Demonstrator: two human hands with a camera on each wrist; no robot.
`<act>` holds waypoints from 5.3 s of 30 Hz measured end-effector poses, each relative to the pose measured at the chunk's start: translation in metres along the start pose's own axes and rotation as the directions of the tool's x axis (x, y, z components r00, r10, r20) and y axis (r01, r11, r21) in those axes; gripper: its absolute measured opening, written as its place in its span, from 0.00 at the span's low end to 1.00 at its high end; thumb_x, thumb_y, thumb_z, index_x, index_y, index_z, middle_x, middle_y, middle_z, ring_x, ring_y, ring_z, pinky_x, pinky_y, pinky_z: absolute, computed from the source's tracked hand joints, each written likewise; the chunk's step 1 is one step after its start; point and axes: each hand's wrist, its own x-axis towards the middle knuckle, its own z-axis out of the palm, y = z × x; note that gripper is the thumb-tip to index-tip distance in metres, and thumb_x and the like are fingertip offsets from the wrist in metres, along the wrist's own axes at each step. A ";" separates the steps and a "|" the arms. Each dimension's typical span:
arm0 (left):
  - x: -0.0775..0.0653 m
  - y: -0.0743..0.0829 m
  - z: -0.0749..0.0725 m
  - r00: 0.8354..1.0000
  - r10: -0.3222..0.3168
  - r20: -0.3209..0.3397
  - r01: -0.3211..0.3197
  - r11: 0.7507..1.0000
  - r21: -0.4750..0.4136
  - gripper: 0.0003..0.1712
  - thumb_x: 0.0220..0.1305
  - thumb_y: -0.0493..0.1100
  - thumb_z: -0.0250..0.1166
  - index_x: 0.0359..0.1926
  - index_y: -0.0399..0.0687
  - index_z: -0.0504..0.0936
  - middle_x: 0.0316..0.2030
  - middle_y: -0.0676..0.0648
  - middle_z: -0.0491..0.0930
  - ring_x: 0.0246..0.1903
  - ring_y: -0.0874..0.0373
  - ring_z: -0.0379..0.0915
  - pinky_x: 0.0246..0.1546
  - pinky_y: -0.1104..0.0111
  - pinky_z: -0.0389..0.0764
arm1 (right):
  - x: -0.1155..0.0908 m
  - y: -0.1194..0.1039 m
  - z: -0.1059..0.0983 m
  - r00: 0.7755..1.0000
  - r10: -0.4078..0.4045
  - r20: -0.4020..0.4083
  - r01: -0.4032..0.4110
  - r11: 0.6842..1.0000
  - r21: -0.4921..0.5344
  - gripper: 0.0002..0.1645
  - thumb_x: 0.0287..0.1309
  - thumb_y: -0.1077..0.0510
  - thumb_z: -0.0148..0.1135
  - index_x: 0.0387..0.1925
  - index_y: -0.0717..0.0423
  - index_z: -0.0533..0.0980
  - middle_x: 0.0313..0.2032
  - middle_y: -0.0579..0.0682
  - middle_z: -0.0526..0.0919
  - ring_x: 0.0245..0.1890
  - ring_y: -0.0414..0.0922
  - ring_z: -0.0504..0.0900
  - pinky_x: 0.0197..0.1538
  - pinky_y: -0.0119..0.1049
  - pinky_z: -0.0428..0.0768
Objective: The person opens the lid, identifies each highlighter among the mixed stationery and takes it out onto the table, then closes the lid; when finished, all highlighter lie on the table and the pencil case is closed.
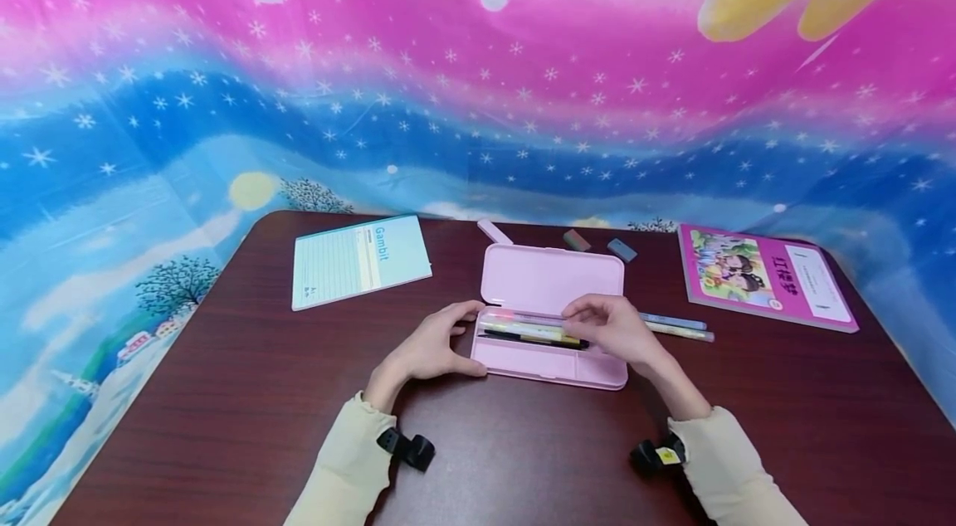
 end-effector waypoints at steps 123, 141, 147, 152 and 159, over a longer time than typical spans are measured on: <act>0.000 0.002 -0.001 0.999 -0.032 0.000 0.032 0.999 0.010 0.49 0.37 0.50 0.76 0.61 0.46 0.62 0.57 0.49 0.66 0.53 0.54 0.66 0.54 0.65 0.70 | -0.101 0.076 -0.121 0.946 0.017 -0.323 -0.158 0.896 -0.416 0.16 0.54 0.48 0.61 0.38 0.56 0.78 0.32 0.49 0.81 0.27 0.35 0.77 0.27 0.28 0.73; -0.001 0.004 -0.002 1.000 -0.027 0.002 0.027 1.000 0.013 0.49 0.37 0.50 0.76 0.61 0.46 0.63 0.56 0.49 0.66 0.53 0.55 0.66 0.54 0.65 0.70 | -0.090 0.074 -0.130 0.960 0.009 -0.281 -0.181 0.784 -0.593 0.12 0.49 0.50 0.66 0.31 0.54 0.79 0.26 0.47 0.82 0.25 0.39 0.76 0.27 0.32 0.71; -0.002 0.005 -0.001 0.999 -0.034 0.006 0.034 0.999 0.006 0.49 0.37 0.50 0.76 0.61 0.47 0.63 0.56 0.48 0.66 0.53 0.54 0.66 0.54 0.64 0.70 | -0.087 0.074 -0.132 0.962 0.013 -0.274 -0.183 0.776 -0.604 0.13 0.45 0.51 0.68 0.31 0.55 0.79 0.27 0.48 0.82 0.26 0.41 0.76 0.27 0.33 0.71; -0.002 0.005 -0.001 0.999 -0.031 0.008 0.031 1.000 0.006 0.49 0.37 0.50 0.76 0.61 0.46 0.62 0.56 0.49 0.66 0.53 0.54 0.66 0.53 0.65 0.70 | -0.087 0.076 -0.131 0.959 0.007 -0.282 -0.186 0.768 -0.613 0.12 0.45 0.54 0.68 0.31 0.56 0.78 0.26 0.47 0.80 0.23 0.38 0.73 0.25 0.33 0.70; -0.002 0.004 -0.001 0.999 -0.040 0.010 0.040 0.999 0.008 0.49 0.37 0.50 0.76 0.61 0.47 0.62 0.57 0.49 0.66 0.53 0.54 0.66 0.54 0.65 0.70 | -0.087 0.077 -0.130 0.957 -0.001 -0.291 -0.184 0.771 -0.610 0.13 0.43 0.55 0.69 0.32 0.56 0.78 0.26 0.47 0.79 0.23 0.36 0.72 0.26 0.32 0.70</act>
